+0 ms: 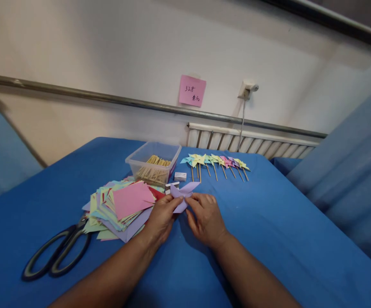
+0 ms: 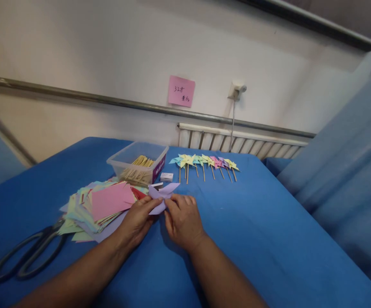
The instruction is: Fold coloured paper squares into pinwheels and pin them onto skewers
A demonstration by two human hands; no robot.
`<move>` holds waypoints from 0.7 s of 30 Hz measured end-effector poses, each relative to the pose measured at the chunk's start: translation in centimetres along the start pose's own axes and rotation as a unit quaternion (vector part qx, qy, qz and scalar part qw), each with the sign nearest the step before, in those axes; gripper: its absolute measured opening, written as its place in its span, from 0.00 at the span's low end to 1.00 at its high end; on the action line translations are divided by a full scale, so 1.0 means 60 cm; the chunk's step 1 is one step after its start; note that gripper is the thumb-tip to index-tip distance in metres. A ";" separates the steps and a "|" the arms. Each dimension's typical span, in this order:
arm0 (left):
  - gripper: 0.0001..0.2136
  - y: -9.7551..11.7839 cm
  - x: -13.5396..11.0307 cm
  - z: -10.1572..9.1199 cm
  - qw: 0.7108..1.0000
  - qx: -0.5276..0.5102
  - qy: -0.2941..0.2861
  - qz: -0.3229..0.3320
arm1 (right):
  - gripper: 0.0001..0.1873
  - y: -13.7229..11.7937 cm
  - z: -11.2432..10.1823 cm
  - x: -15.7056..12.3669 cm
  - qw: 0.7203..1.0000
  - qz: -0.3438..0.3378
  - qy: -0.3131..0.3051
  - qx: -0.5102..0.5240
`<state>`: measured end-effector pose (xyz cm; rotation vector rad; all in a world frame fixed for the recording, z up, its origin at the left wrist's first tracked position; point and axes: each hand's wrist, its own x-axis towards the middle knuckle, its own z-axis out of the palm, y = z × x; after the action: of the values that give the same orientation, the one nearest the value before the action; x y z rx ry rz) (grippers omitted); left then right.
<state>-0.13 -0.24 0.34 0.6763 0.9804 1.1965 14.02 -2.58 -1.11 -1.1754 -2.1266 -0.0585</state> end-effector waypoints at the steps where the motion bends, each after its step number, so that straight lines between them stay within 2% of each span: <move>1: 0.10 -0.001 0.002 -0.001 1.000 0.002 0.001 0.001 | 0.17 0.001 0.001 -0.001 1.000 0.003 0.000 0.005; 10: 0.17 -0.007 0.015 -0.012 1.000 0.018 0.016 0.008 | 0.15 0.011 0.008 -0.003 0.999 0.023 0.014 0.029; 21: 0.16 -0.020 0.019 -0.017 0.997 0.071 0.014 0.009 | 0.12 0.016 0.008 -0.002 0.997 0.042 0.036 0.056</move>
<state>-0.43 0.47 -1.45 0.7836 1.0930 1.1631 14.53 -1.92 -1.78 -1.1783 -1.9882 0.0544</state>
